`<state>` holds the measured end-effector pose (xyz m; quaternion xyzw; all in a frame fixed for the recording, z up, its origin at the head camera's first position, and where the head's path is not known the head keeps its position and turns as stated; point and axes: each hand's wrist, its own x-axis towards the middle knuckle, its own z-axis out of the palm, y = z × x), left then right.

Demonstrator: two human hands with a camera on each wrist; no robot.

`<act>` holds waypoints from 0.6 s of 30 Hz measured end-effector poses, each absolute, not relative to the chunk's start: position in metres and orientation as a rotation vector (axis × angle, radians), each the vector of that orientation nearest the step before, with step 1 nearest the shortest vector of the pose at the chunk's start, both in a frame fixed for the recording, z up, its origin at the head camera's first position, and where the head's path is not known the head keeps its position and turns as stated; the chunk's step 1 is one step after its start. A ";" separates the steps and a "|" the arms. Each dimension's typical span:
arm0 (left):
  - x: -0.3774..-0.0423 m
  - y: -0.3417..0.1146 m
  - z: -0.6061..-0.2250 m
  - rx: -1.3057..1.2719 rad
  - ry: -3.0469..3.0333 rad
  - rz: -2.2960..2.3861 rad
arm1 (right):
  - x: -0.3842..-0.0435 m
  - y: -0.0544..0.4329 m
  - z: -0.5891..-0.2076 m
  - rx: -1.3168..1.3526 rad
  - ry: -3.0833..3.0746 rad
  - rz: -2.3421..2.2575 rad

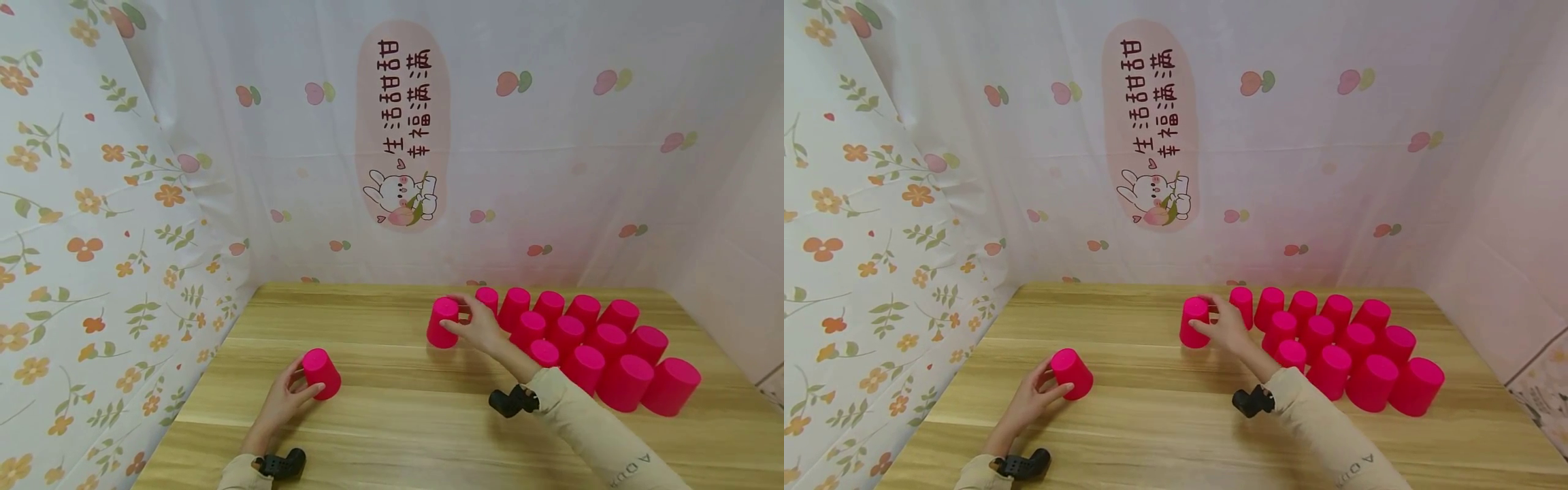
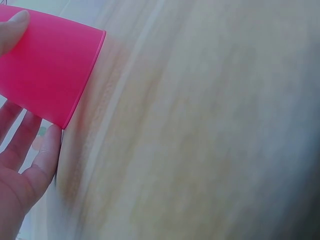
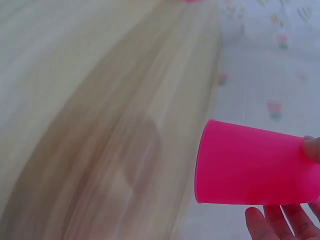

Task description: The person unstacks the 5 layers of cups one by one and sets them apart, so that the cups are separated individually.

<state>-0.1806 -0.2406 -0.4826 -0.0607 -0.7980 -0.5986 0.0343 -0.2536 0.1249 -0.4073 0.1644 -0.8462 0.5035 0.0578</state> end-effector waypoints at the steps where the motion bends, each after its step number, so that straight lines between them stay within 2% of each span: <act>1: -0.181 -0.241 -0.483 -0.185 -2.455 -1.840 | -0.254 0.133 -0.407 0.474 -2.571 1.506; 8: -0.180 -0.241 -0.482 -0.195 -2.449 -1.834 | -0.258 0.179 -0.402 0.331 -2.636 1.417; 18: -0.180 -0.241 -0.484 -0.220 -2.437 -1.836 | -0.263 0.203 -0.403 0.385 -2.863 1.139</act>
